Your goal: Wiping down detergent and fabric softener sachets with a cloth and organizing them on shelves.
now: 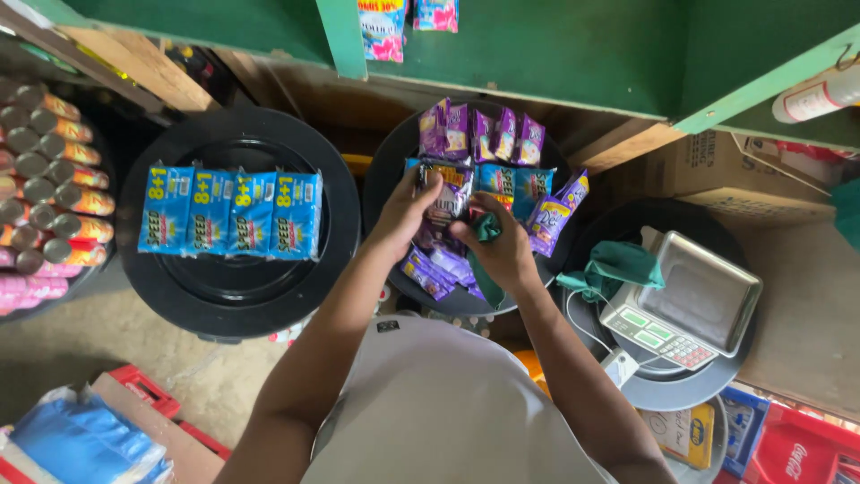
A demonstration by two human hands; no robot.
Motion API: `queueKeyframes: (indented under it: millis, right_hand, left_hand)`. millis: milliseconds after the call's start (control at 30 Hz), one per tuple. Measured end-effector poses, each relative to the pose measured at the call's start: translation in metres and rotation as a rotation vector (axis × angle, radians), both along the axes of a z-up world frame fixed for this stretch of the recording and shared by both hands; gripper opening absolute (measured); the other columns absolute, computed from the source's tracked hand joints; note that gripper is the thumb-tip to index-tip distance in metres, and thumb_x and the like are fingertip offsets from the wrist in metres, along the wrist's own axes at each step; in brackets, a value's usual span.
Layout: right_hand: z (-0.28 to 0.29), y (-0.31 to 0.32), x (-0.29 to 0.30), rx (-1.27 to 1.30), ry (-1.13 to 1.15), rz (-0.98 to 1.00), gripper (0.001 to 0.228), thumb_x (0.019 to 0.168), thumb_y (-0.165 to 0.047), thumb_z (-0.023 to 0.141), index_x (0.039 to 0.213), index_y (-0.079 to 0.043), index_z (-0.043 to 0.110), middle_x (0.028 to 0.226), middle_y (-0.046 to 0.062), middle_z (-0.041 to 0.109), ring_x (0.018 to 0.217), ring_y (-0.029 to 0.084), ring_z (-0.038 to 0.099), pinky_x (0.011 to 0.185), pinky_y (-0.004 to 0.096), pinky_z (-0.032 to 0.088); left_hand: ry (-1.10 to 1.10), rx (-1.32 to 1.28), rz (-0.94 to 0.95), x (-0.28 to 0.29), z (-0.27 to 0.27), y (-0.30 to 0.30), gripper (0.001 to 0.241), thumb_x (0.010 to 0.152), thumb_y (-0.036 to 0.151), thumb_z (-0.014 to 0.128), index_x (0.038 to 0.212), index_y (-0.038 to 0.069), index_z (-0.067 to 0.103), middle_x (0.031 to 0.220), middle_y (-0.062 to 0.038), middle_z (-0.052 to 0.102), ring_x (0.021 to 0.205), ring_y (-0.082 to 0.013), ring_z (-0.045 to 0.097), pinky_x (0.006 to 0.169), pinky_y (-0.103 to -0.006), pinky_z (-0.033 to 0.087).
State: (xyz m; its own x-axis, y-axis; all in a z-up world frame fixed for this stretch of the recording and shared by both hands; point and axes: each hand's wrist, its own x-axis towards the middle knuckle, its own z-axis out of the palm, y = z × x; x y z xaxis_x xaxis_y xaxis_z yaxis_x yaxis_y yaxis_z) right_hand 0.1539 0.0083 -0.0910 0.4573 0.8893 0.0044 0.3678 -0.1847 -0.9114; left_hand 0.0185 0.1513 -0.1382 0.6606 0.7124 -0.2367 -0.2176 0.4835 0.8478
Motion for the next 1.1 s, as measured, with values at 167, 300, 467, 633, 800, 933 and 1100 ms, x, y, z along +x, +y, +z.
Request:
queueKeyframes:
  millis: [167,300,467,633,800,933,1100]
  right_hand:
    - [-0.001,0.041,0.009,-0.132,-0.01,0.029,0.087,0.079,-0.049,0.085,0.142,0.002,0.053,0.122,0.012,0.072,0.113,0.016,0.066,0.098,0.033,0.052]
    - [0.016,0.083,0.029,-0.165,-0.011,0.072,0.09,0.077,-0.046,0.088,0.144,0.001,0.049,0.122,0.012,0.072,0.111,0.016,0.066,0.096,0.033,0.053]
    - [0.008,0.154,0.065,0.065,0.018,0.027,0.083,0.078,-0.04,0.089,0.141,0.0,0.053,0.121,0.008,0.071,0.106,0.012,0.065,0.092,0.032,0.055]
    - [-0.009,0.222,0.092,0.301,0.187,-0.006,0.073,0.08,-0.031,0.089,0.137,-0.001,0.055,0.117,0.006,0.071,0.102,0.011,0.065,0.088,0.032,0.057]
    - [-0.016,0.263,0.09,0.127,0.153,-0.108,0.064,0.081,-0.02,0.089,0.136,-0.007,0.06,0.114,0.006,0.073,0.1,0.014,0.065,0.087,0.032,0.055]
    - [-0.063,0.283,0.086,0.24,0.359,-0.183,0.066,0.081,-0.019,0.087,0.139,-0.01,0.057,0.114,0.007,0.072,0.099,0.016,0.066,0.086,0.034,0.056]
    - [-0.062,0.28,0.086,0.263,0.195,-0.242,0.073,0.082,-0.024,0.089,0.142,-0.01,0.05,0.122,0.009,0.068,0.11,0.017,0.064,0.094,0.034,0.054]
  left_hand:
    - [0.01,0.159,0.028,0.01,0.013,0.028,0.05,0.1,0.038,0.067,0.137,0.006,0.056,0.121,-0.005,0.065,0.111,-0.0125,0.061,0.097,-0.0296,0.05]
    - [0.026,0.4,0.074,0.029,0.021,0.066,0.056,0.1,0.039,0.069,0.142,0.006,0.054,0.118,-0.005,0.066,0.108,-0.0117,0.062,0.094,-0.0284,0.052]
    - [0.174,0.617,0.105,0.056,0.051,0.113,0.066,0.101,0.04,0.066,0.156,0.01,0.044,0.123,-0.012,0.063,0.107,-0.0178,0.059,0.087,-0.0306,0.053]
    - [0.159,0.826,0.288,0.077,0.033,0.147,0.063,0.103,0.034,0.066,0.155,0.008,0.042,0.146,-0.017,0.05,0.125,-0.026,0.058,0.094,-0.0344,0.057]
    - [0.07,0.779,0.375,0.09,-0.04,0.171,0.054,0.097,0.012,0.067,0.147,0.003,0.048,0.137,-0.018,0.058,0.118,-0.0274,0.063,0.093,-0.0361,0.056]
    - [0.093,0.737,0.396,0.091,-0.042,0.158,0.055,0.094,0.006,0.067,0.145,0.002,0.046,0.138,-0.017,0.056,0.114,-0.0256,0.063,0.09,-0.0349,0.056]
    - [0.145,0.62,0.331,0.088,-0.037,0.148,0.06,0.091,0.001,0.064,0.147,0.003,0.043,0.136,-0.013,0.055,0.109,-0.0225,0.064,0.091,-0.0345,0.055]
